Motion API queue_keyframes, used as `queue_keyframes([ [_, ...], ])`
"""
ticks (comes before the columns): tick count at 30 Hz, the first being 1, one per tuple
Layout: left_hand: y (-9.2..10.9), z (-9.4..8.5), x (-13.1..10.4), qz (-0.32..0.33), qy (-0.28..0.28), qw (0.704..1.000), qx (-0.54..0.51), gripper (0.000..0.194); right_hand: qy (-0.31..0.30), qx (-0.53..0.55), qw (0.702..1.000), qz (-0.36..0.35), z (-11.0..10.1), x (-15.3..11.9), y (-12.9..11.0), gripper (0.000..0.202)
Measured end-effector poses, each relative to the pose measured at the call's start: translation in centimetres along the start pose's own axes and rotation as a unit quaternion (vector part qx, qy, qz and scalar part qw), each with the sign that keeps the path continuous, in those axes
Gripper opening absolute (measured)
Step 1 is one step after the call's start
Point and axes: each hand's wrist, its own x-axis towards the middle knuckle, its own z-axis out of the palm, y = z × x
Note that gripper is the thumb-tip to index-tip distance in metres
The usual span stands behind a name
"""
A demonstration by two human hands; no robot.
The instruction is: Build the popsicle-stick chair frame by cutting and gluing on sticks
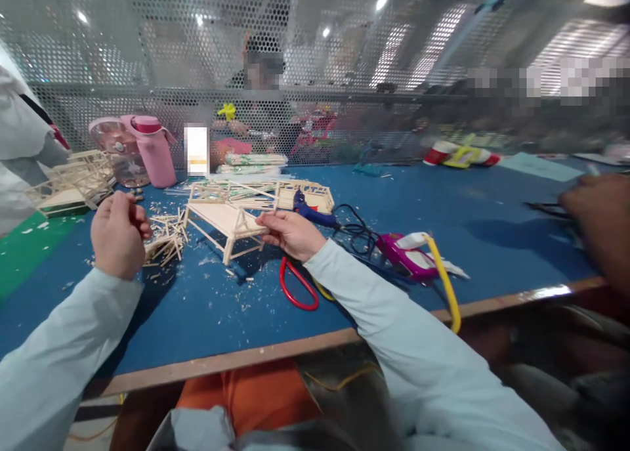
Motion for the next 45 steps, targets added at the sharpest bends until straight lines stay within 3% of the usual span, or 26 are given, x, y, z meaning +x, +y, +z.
queue_keyframes([
  [3, -0.9, 1.4, -1.8, 0.063, 0.028, 0.997, -0.019, 0.022, 0.043, 0.004, 0.999, -0.013, 0.8, 0.1, 1.4, 0.019],
  [4, -1.3, 2.0, -2.2, 0.113, 0.033, 0.993, -0.011, 0.022, 0.051, 0.000, 0.999, -0.015, 1.0, 0.1, 1.7, 0.019],
  [7, -2.3, 3.5, -3.0, 0.104, -0.060, 0.993, 0.015, 0.028, 0.044, -0.023, 0.999, -0.005, 1.5, -0.4, 2.2, 0.015],
  [10, -2.7, 3.6, -3.1, 0.087, -0.136, 0.986, 0.050, 0.035, 0.013, -0.048, 0.999, 0.020, 1.9, -1.2, 2.1, 0.012],
  [13, -2.8, 3.1, -3.1, 0.095, -0.186, 0.974, 0.084, 0.034, -0.011, -0.067, 0.998, 0.017, 1.8, -1.4, 2.0, 0.016],
  [18, -3.2, 3.4, -3.1, 0.117, -0.229, 0.937, 0.237, 0.054, -0.043, -0.195, 0.979, -0.045, 1.0, -1.2, 2.1, 0.012],
  [24, -3.7, 3.9, -2.7, 0.126, -0.193, 0.932, 0.280, 0.046, -0.029, -0.408, 0.895, -0.179, 1.0, -1.9, 1.6, 0.025],
  [27, -3.7, 3.8, -2.4, 0.126, -0.186, 0.932, 0.285, 0.047, 0.078, -0.461, 0.845, -0.259, 1.2, -2.9, 0.9, 0.048],
  [29, -3.8, 3.9, -2.2, 0.130, -0.187, 0.931, 0.285, 0.048, 0.146, -0.480, 0.802, -0.323, 1.4, -3.6, 0.2, 0.034],
  [30, -3.9, 4.0, -2.2, 0.132, -0.189, 0.932, 0.280, 0.048, 0.137, -0.493, 0.782, -0.355, 1.6, -4.0, 0.0, 0.021],
  [31, -4.0, 4.0, -2.1, 0.134, -0.193, 0.933, 0.272, 0.048, 0.089, -0.514, 0.764, -0.378, 1.9, -4.3, -0.3, 0.011],
  [34, -4.4, 4.1, -2.1, 0.136, -0.207, 0.937, 0.248, 0.052, -0.144, -0.604, 0.697, -0.359, 3.0, -4.6, -0.4, 0.016],
  [35, -4.4, 4.1, -2.1, 0.136, -0.211, 0.936, 0.246, 0.054, -0.192, -0.637, 0.669, -0.331, 3.5, -4.4, -0.2, 0.016],
  [38, -4.4, 3.9, -2.2, 0.142, -0.227, 0.928, 0.258, 0.059, -0.201, -0.727, 0.600, -0.265, 4.6, -3.6, 0.7, 0.019],
  [40, -4.3, 3.7, -2.2, 0.146, -0.242, 0.920, 0.272, 0.062, -0.185, -0.755, 0.579, -0.246, 5.0, -3.0, 1.3, 0.021],
  [43, -4.0, 3.5, -2.3, 0.158, -0.235, 0.916, 0.285, 0.062, -0.185, -0.751, 0.588, -0.235, 4.7, -2.7, 1.8, 0.021],
  [45, -3.7, 3.5, -2.4, 0.172, -0.191, 0.931, 0.260, 0.053, -0.181, -0.739, 0.607, -0.232, 4.4, -2.7, 1.7, 0.019],
])
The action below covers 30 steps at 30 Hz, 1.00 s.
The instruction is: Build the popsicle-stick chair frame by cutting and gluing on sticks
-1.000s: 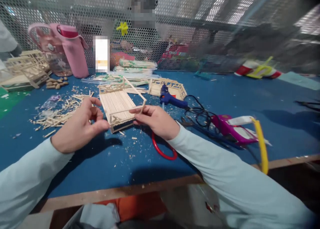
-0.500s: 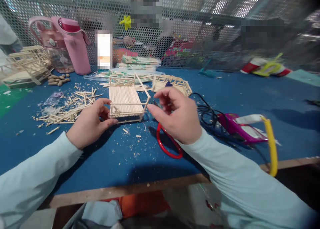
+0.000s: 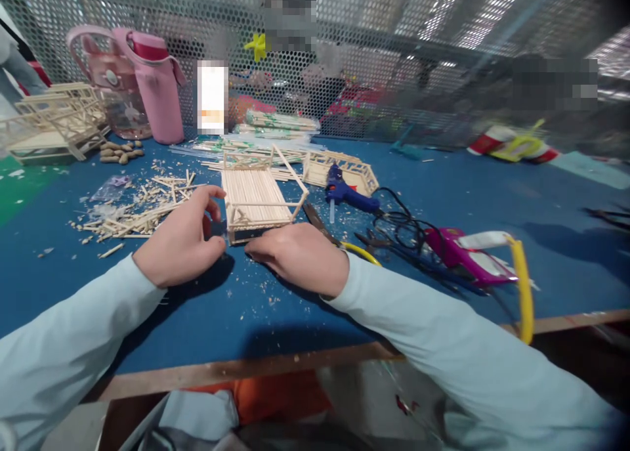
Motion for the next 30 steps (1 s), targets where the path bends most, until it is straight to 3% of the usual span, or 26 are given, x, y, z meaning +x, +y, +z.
queue_keyframes([
  [4, 1.0, 0.1, -0.6, 0.024, 0.201, 0.974, -0.099, 0.019, 0.043, 0.130, 0.991, -0.001, -0.8, -0.6, 0.6, 0.009],
  [6, 1.6, 0.2, -1.1, 0.043, 0.249, 0.960, -0.120, 0.008, 0.102, 0.237, 0.966, -0.007, -1.3, -0.8, 0.7, 0.009],
  [10, 1.8, 0.7, -1.3, 0.022, 0.214, 0.969, -0.125, 0.004, 0.267, 0.319, 0.907, 0.059, -1.3, -0.9, 0.6, 0.013],
  [14, 1.1, 1.4, -0.6, -0.026, 0.114, 0.976, -0.185, 0.044, 0.345, 0.287, 0.889, 0.095, -0.7, -0.3, 0.2, 0.015],
  [16, 0.8, 1.7, -0.4, -0.024, 0.079, 0.975, -0.205, 0.055, 0.361, 0.242, 0.896, 0.087, -0.4, 0.0, -0.1, 0.015],
  [20, 0.8, 2.1, -0.3, -0.001, 0.073, 0.972, -0.222, 0.069, 0.376, 0.159, 0.910, 0.066, -0.1, 0.4, -0.5, 0.015],
  [30, 0.8, 2.1, 0.0, 0.004, 0.066, 0.970, -0.235, 0.067, 0.363, 0.111, 0.922, 0.074, 0.0, 0.3, -0.7, 0.017],
])
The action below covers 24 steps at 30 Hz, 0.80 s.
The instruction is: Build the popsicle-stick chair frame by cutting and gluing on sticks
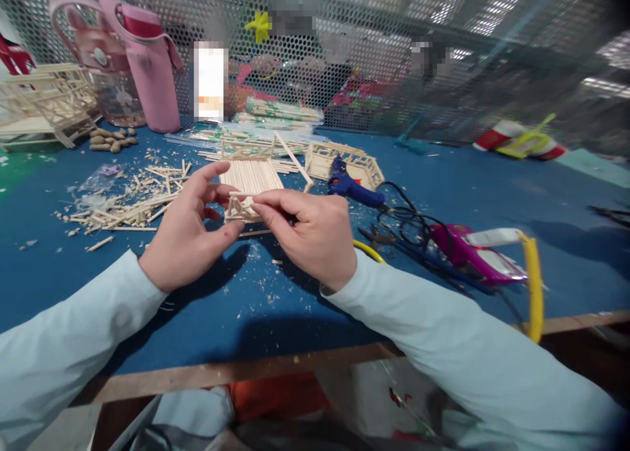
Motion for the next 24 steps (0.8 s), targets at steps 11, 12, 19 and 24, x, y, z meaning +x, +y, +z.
queue_keyframes([
  [11, -0.14, 0.33, 0.28, 0.009, 0.008, 1.000, -0.021, 0.065, 0.000, -0.058, 0.997, -0.051, -0.21, -0.14, 0.04, 0.021],
  [12, -0.14, 0.34, 0.30, 0.011, 0.005, 1.000, -0.021, 0.065, 0.003, -0.058, 0.997, -0.057, -0.22, -0.14, 0.05, 0.020],
  [19, 0.01, 0.43, 0.35, 0.010, 0.003, 1.000, -0.018, 0.062, -0.001, -0.040, 0.997, -0.063, -0.02, -0.16, 0.29, 0.022],
  [24, 0.13, 0.68, 0.59, 0.020, 0.015, 1.000, -0.011, 0.059, 0.001, -0.021, 0.997, -0.068, 0.06, -0.09, 0.36, 0.022],
])
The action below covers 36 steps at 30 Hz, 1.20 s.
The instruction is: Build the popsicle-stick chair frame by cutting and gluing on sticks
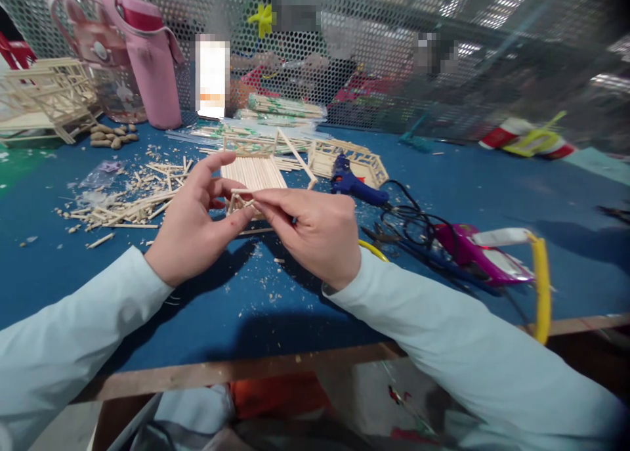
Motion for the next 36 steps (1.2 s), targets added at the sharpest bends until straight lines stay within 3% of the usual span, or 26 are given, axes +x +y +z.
queue_keyframes([
  [7, -0.01, 0.34, 0.21, 0.000, 0.012, 1.000, -0.012, 0.055, 0.040, 0.006, 0.997, 0.060, -0.52, -0.05, -0.56, 0.032],
  [12, 0.02, 0.48, 0.15, -0.005, 0.028, 0.999, -0.021, 0.054, 0.067, 0.032, 0.995, 0.064, -0.72, -0.18, -0.46, 0.033],
  [25, -0.02, 0.74, 0.09, -0.015, 0.035, 0.999, -0.027, 0.050, 0.019, -0.005, 1.000, -0.017, -0.31, 0.15, 0.18, 0.029],
  [36, 0.13, 0.82, -0.02, -0.008, 0.037, 0.999, -0.013, 0.049, 0.008, 0.011, 1.000, 0.010, -0.34, 0.09, -0.06, 0.031],
])
